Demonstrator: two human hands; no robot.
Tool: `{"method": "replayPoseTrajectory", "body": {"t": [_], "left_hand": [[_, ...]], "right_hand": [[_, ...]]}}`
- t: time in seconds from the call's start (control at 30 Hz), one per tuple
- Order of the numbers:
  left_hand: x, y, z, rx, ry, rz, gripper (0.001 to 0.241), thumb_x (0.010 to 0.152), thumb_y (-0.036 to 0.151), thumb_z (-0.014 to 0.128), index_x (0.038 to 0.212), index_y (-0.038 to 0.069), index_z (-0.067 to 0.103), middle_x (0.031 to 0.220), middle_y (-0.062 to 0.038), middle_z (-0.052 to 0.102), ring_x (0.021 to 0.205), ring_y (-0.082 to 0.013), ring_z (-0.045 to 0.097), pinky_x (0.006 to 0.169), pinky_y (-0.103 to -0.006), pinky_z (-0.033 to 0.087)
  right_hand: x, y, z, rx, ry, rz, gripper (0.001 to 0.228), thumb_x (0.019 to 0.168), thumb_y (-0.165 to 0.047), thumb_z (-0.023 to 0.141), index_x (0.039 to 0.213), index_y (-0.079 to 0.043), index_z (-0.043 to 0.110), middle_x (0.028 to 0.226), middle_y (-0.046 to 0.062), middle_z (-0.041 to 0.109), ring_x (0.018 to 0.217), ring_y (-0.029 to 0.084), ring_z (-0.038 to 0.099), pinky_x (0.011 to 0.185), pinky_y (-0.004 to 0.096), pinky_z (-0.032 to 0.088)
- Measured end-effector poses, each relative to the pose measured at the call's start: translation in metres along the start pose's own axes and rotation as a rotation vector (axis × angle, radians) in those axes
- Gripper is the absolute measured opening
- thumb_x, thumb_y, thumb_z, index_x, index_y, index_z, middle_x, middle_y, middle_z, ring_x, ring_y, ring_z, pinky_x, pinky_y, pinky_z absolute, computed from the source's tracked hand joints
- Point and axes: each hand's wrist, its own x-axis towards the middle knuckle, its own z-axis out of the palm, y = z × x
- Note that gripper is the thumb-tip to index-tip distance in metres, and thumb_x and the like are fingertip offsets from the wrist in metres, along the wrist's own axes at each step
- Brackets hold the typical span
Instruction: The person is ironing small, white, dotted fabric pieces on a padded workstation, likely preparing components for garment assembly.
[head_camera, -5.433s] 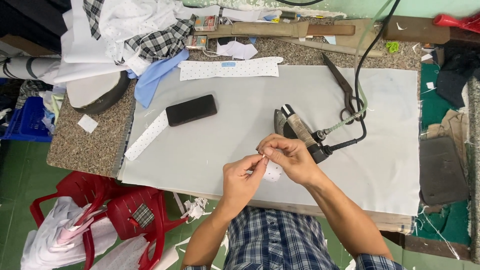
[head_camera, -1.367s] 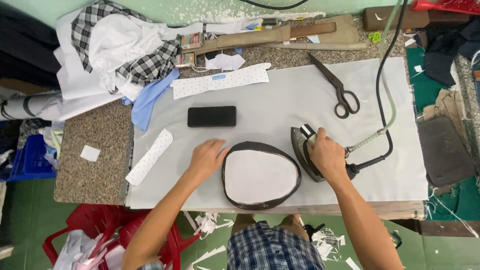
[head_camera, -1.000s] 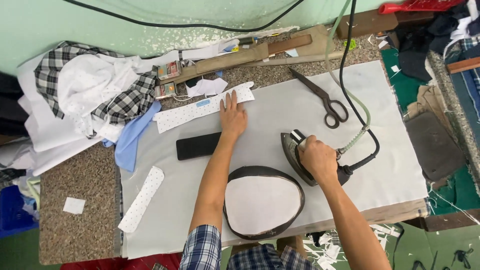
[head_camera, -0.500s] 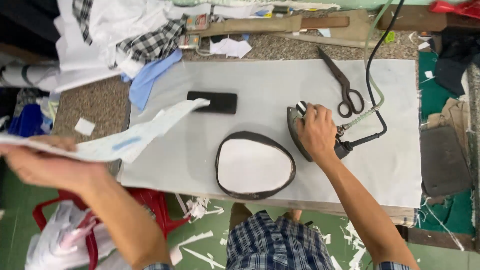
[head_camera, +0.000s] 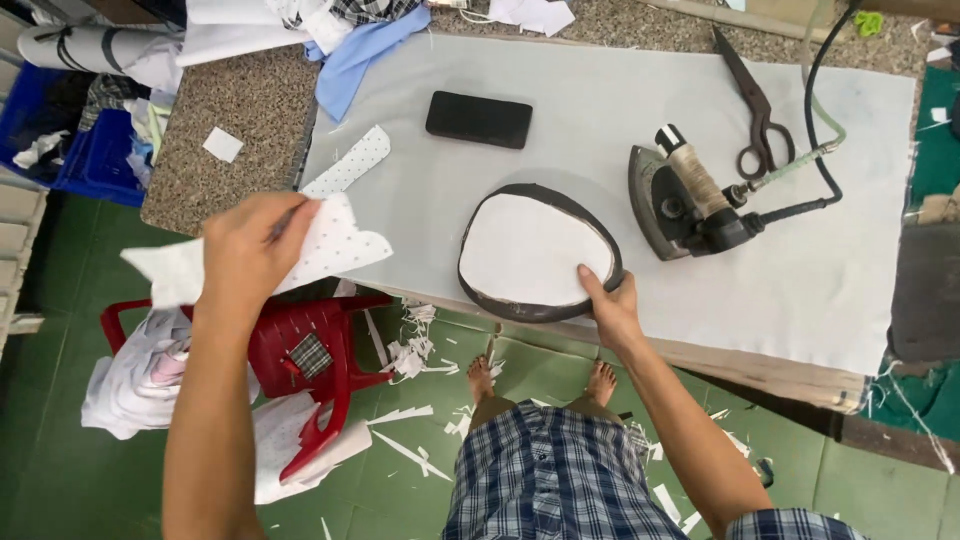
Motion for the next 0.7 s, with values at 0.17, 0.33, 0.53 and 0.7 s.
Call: {"method": "replayPoseTrajectory", "body": {"t": [0.17, 0.33, 0.53, 0.7], "left_hand": [[0.015, -0.008, 0.057, 0.108, -0.046, 0.208, 0.009, 0.096, 0.027, 0.084, 0.098, 0.021, 0.078, 0.075, 0.000, 0.069, 0.065, -0.0235, 0.070, 0.063, -0.0334, 0.056], [-0.004, 0.067, 0.149, -0.255, -0.213, 0.151, 0.013, 0.098, 0.027, 0.075, 0.091, 0.016, 0.074, 0.073, -0.007, 0.071, 0.067, -0.0290, 0.072, 0.065, -0.0376, 0.057], [-0.083, 0.078, 0.293, -0.189, -0.157, 0.333, 0.024, 0.096, 0.042, 0.068, 0.101, 0.019, 0.070, 0.086, -0.005, 0.063, 0.081, -0.0245, 0.066, 0.074, -0.0361, 0.055], [-0.116, 0.094, 0.288, 0.052, 0.025, 0.275, 0.038, 0.097, 0.044, 0.069, 0.129, 0.022, 0.067, 0.130, -0.008, 0.059, 0.126, -0.0261, 0.056, 0.104, -0.0445, 0.047]], "right_hand": [[-0.037, 0.035, -0.002, 0.029, 0.009, -0.151, 0.075, 0.094, -0.041, 0.077, 0.137, 0.010, 0.043, 0.126, 0.036, 0.053, 0.121, 0.041, 0.056, 0.090, 0.056, 0.054], [-0.043, 0.058, -0.011, -0.341, 0.132, -0.154, 0.076, 0.093, -0.050, 0.072, 0.135, 0.008, 0.048, 0.114, 0.030, 0.062, 0.113, 0.038, 0.060, 0.089, 0.049, 0.052], [-0.014, 0.020, -0.067, -1.155, 0.499, -1.053, 0.053, 0.093, -0.035, 0.074, 0.130, 0.001, 0.064, 0.106, 0.019, 0.068, 0.100, 0.035, 0.069, 0.082, 0.043, 0.057], [0.041, -0.042, -0.121, -1.354, 0.727, -1.391, 0.075, 0.074, -0.029, 0.095, 0.136, 0.002, 0.066, 0.142, 0.021, 0.062, 0.138, 0.040, 0.050, 0.118, 0.051, 0.029]]}}
